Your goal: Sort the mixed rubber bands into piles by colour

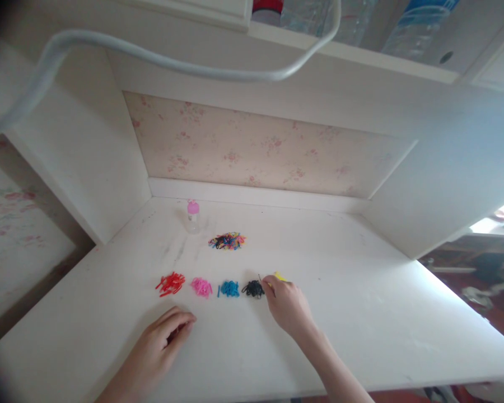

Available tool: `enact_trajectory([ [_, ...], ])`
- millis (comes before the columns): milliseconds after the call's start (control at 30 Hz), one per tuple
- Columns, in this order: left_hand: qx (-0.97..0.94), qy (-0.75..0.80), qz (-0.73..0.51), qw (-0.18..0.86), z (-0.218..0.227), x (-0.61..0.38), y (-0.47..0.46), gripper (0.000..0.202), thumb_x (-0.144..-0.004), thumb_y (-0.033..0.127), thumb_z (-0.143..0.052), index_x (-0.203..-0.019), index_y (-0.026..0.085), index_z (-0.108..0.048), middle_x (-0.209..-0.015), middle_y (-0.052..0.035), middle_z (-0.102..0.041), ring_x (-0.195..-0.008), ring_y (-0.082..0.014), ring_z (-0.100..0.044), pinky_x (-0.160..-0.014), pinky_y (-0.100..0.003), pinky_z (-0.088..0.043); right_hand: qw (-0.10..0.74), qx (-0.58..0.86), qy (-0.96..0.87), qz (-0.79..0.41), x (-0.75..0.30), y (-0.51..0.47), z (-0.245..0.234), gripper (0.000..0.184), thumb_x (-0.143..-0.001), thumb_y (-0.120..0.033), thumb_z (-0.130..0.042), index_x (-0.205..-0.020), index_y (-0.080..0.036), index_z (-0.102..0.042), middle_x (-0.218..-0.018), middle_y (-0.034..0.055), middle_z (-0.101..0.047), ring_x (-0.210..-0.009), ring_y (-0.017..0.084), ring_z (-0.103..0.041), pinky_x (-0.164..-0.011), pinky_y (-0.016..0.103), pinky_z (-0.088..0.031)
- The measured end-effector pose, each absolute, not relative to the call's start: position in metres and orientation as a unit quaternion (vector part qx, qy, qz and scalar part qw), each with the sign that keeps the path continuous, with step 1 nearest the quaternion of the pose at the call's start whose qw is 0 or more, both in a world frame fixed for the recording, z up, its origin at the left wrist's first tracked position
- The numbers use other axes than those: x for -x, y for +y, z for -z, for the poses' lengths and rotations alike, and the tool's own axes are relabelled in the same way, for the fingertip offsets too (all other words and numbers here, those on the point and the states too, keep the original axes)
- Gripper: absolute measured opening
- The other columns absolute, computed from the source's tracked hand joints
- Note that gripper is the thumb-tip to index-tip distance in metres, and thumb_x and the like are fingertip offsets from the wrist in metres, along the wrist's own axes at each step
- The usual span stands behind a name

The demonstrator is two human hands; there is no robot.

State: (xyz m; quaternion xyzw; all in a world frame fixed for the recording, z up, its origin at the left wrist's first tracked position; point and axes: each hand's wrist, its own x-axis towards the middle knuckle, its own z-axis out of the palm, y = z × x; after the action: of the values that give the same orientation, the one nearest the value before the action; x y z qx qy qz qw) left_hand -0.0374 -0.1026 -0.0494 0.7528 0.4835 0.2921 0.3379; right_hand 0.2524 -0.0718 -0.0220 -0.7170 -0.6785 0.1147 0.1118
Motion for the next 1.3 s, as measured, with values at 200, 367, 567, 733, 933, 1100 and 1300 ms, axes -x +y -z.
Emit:
enact_trajectory([
  [200, -0.761, 0.483, -0.288, 0.323, 0.05, 0.035, -0.103, 0.023, -0.092, 0.03, -0.042, -0.095, 0.023, -0.063, -0.087, -0.0038, -0.063, -0.077, -0.0145, -0.06, -0.072, -0.023, -0.049, 0.059, 0.739, -0.665, -0.088, -0.253, -0.076, 0.031, 0.034, -0.092, -0.041, -0.033, -0.096, -0.03, -0.065, -0.084, 0.0037, -0.072, -0.077, 0.021, -0.067, -0.06, 0.025, -0.037],
  [367, -0.764, 0.482, -0.284, 0.32, 0.05, 0.035, -0.104, 0.022, -0.092, 0.03, -0.042, -0.094, 0.023, -0.063, -0.088, -0.0031, -0.063, -0.079, -0.0142, -0.06, -0.075, -0.023, -0.049, 0.041, 0.729, -0.679, -0.077, -0.25, -0.076, 0.033, 0.032, -0.092, -0.039, -0.034, -0.096, -0.03, -0.065, -0.087, 0.0034, -0.071, -0.076, 0.021, -0.067, -0.059, 0.025, -0.037],
  [567, -0.763, 0.486, -0.278, 0.324, 0.05, 0.035, -0.105, 0.022, -0.092, 0.03, -0.042, -0.097, 0.024, -0.063, -0.088, -0.0026, -0.063, -0.08, -0.0141, -0.06, -0.075, -0.022, -0.049, 0.027, 0.736, -0.671, -0.08, -0.248, -0.077, 0.034, 0.032, -0.092, -0.038, -0.035, -0.098, -0.03, -0.065, -0.089, 0.0047, -0.071, -0.077, 0.021, -0.067, -0.059, 0.025, -0.037],
  [733, -0.759, 0.488, -0.283, 0.324, 0.049, 0.034, -0.104, 0.023, -0.091, 0.03, -0.043, -0.097, 0.024, -0.064, -0.089, -0.0031, -0.064, -0.079, -0.015, -0.061, -0.075, -0.024, -0.049, 0.04, 0.734, -0.674, -0.075, -0.252, -0.078, 0.031, 0.032, -0.092, -0.039, -0.035, -0.096, -0.031, -0.066, -0.087, 0.0042, -0.071, -0.075, 0.02, -0.067, -0.059, 0.025, -0.038],
  [933, -0.752, 0.491, -0.276, 0.343, 0.039, 0.031, -0.103, 0.025, -0.091, 0.032, -0.043, -0.093, 0.022, -0.065, -0.082, -0.0029, -0.064, -0.07, -0.0135, -0.059, -0.066, -0.022, -0.048, 0.112, 0.74, -0.659, -0.072, -0.263, -0.094, 0.031, 0.035, -0.091, -0.041, -0.033, -0.092, -0.029, -0.066, -0.074, 0.0032, -0.071, -0.064, 0.018, -0.065, -0.054, 0.024, -0.037],
  [1100, -0.775, 0.482, -0.284, 0.294, 0.016, 0.018, -0.084, 0.026, -0.09, 0.03, -0.042, -0.089, 0.021, -0.066, -0.08, -0.0029, -0.066, -0.067, -0.0132, -0.058, -0.062, -0.022, -0.046, 0.245, 0.716, -0.639, -0.141, -0.271, -0.119, 0.048, 0.038, -0.09, -0.049, -0.036, -0.092, -0.025, -0.066, -0.055, -0.0005, -0.061, -0.049, 0.014, -0.054, -0.051, 0.022, -0.037],
  [1300, -0.825, 0.5, -0.213, 0.152, 0.003, -0.014, -0.025, 0.022, -0.087, 0.024, -0.044, -0.084, 0.022, -0.066, -0.086, -0.0018, -0.067, -0.078, -0.0142, -0.062, -0.072, -0.024, -0.045, 0.306, 0.716, -0.597, -0.194, -0.278, -0.131, 0.065, 0.04, -0.086, -0.052, -0.041, -0.092, -0.023, -0.069, -0.055, -0.0019, -0.059, -0.049, 0.012, -0.052, -0.053, 0.019, -0.04],
])
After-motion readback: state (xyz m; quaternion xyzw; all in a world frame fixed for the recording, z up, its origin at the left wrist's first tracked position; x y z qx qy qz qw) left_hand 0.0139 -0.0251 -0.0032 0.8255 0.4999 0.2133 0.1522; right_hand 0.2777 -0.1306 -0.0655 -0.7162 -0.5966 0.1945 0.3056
